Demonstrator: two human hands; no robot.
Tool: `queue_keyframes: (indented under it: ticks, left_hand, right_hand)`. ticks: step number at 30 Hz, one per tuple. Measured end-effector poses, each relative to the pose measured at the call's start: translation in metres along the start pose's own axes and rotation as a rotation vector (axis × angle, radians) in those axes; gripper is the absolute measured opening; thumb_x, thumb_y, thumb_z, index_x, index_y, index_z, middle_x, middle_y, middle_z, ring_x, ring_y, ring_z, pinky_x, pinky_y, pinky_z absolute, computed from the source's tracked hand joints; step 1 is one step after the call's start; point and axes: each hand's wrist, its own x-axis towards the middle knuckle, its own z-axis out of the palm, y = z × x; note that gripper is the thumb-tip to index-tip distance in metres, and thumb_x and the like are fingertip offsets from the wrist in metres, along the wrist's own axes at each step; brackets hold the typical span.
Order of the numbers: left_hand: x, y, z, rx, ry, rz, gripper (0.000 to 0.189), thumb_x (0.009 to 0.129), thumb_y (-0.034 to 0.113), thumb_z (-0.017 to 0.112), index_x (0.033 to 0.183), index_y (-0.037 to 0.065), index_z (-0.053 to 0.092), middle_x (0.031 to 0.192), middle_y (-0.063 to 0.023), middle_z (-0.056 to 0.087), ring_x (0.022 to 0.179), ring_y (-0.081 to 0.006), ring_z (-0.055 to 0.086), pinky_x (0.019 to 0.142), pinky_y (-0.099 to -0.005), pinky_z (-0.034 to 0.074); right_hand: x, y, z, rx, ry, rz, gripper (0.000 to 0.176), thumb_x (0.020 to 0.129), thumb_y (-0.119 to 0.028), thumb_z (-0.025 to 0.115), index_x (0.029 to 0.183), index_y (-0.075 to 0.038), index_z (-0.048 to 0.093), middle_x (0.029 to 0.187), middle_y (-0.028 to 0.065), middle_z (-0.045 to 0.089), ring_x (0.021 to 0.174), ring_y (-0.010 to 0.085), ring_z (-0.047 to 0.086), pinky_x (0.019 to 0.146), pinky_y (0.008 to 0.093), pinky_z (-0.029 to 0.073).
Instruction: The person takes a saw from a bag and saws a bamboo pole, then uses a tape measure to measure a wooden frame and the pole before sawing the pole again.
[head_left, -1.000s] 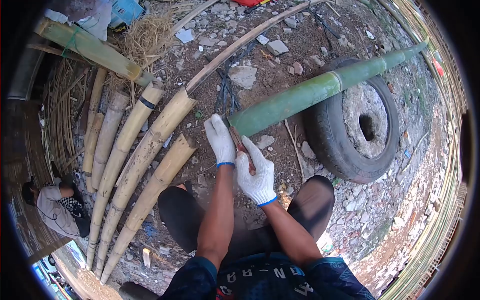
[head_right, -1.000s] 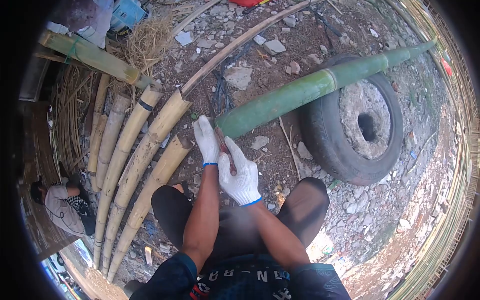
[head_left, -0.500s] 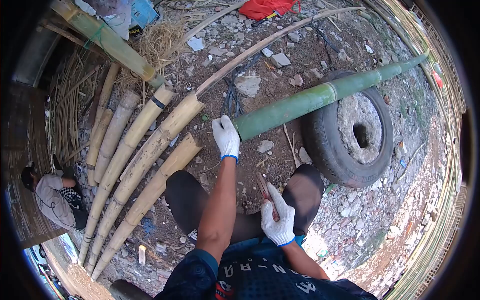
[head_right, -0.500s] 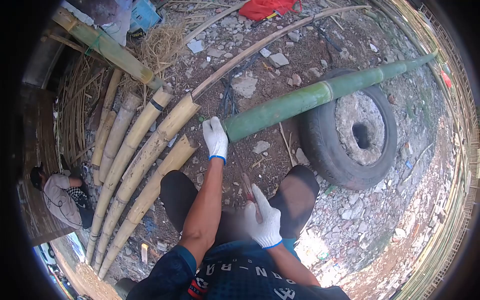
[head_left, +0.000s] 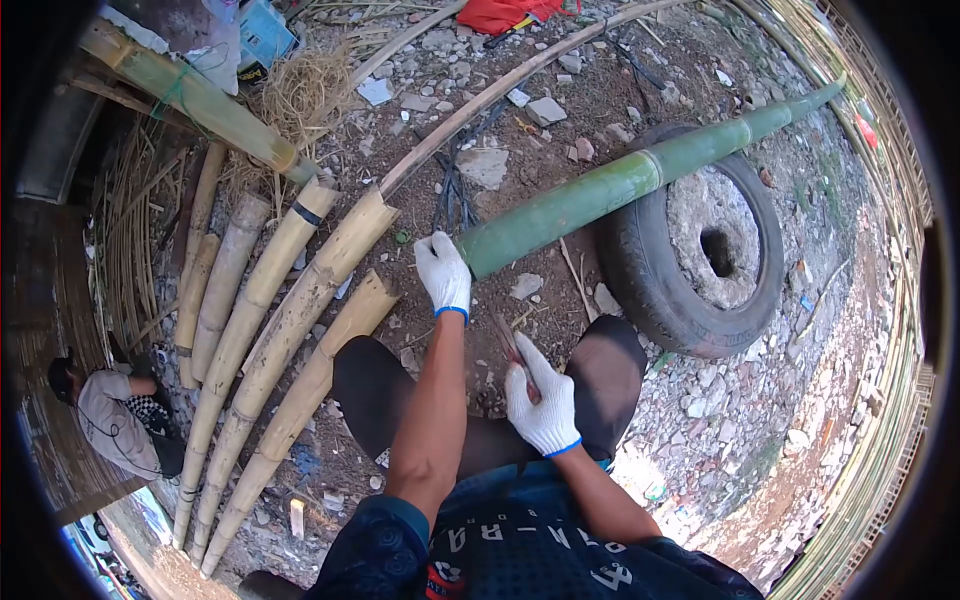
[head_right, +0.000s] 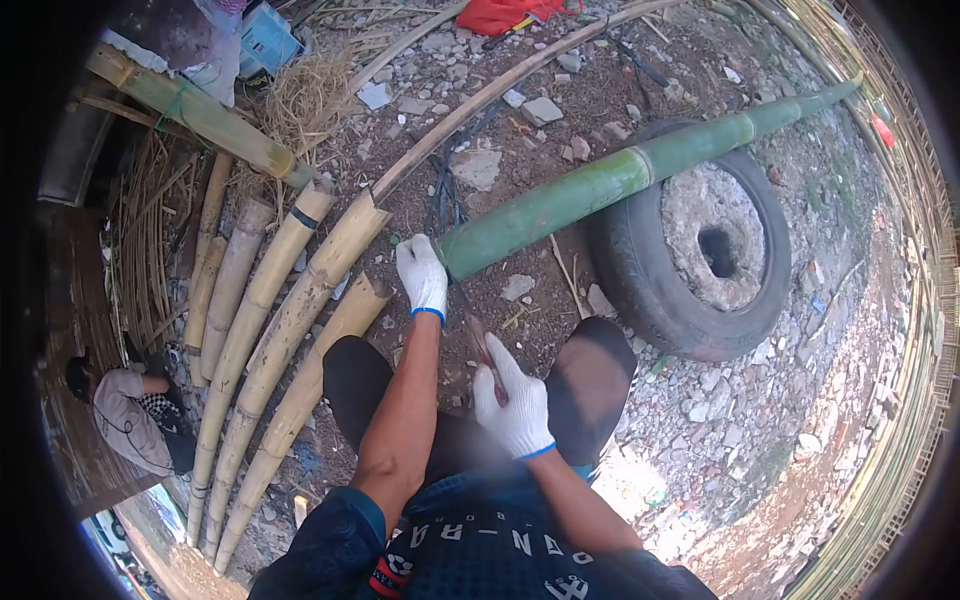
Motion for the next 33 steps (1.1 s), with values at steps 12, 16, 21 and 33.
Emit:
queue_keyframes:
  ticks: [12,16,21,33]
  left_hand:
    - [-0.012,-0.007,-0.011,0.026,0.043,0.004,0.036,0.102,0.028,0.055,0.096,-0.007,0.060,0.090,-0.0144,0.063,0.083,-0.0224,0.058,0.083,-0.0400,0.048]
    - [-0.006,-0.002,-0.005,0.023,0.032,0.038,0.036,0.102,0.028,0.053,0.097,-0.007,0.060,0.091,-0.0148,0.063,0.085,-0.0234,0.058,0.084,-0.0404,0.048]
    - [0.003,0.023,-0.007,0.078,0.005,0.118,0.035,0.104,0.027,0.052,0.096,-0.007,0.058,0.091,-0.0222,0.063,0.087,-0.0330,0.060,0.088,-0.0452,0.047]
    - [-0.019,0.007,-0.011,0.101,0.011,0.095,0.034,0.101,0.026,0.054,0.095,-0.007,0.060,0.087,-0.0174,0.064,0.081,-0.0253,0.059,0.083,-0.0405,0.048]
  right_hand:
    - [-0.037,-0.008,-0.022,0.019,-0.055,0.068,0.050,0.095,-0.009,0.065,0.143,-0.002,0.057,0.101,0.0206,0.077,0.081,0.0224,0.078,0.072,0.0340,0.059]
    - [0.068,0.002,0.045,0.125,0.095,-0.096,0.043,0.097,-0.017,0.065,0.136,0.000,0.062,0.088,0.0250,0.073,0.067,0.0347,0.072,0.063,0.0404,0.055]
    - [0.007,0.007,0.016,0.169,0.064,-0.037,0.043,0.096,-0.013,0.065,0.137,0.000,0.062,0.097,0.0219,0.076,0.065,0.0237,0.073,0.062,0.0339,0.056]
    - [0.053,0.002,0.041,0.150,0.089,-0.059,0.041,0.099,-0.010,0.063,0.138,0.003,0.061,0.094,0.0160,0.076,0.068,0.0079,0.057,0.066,0.0276,0.050]
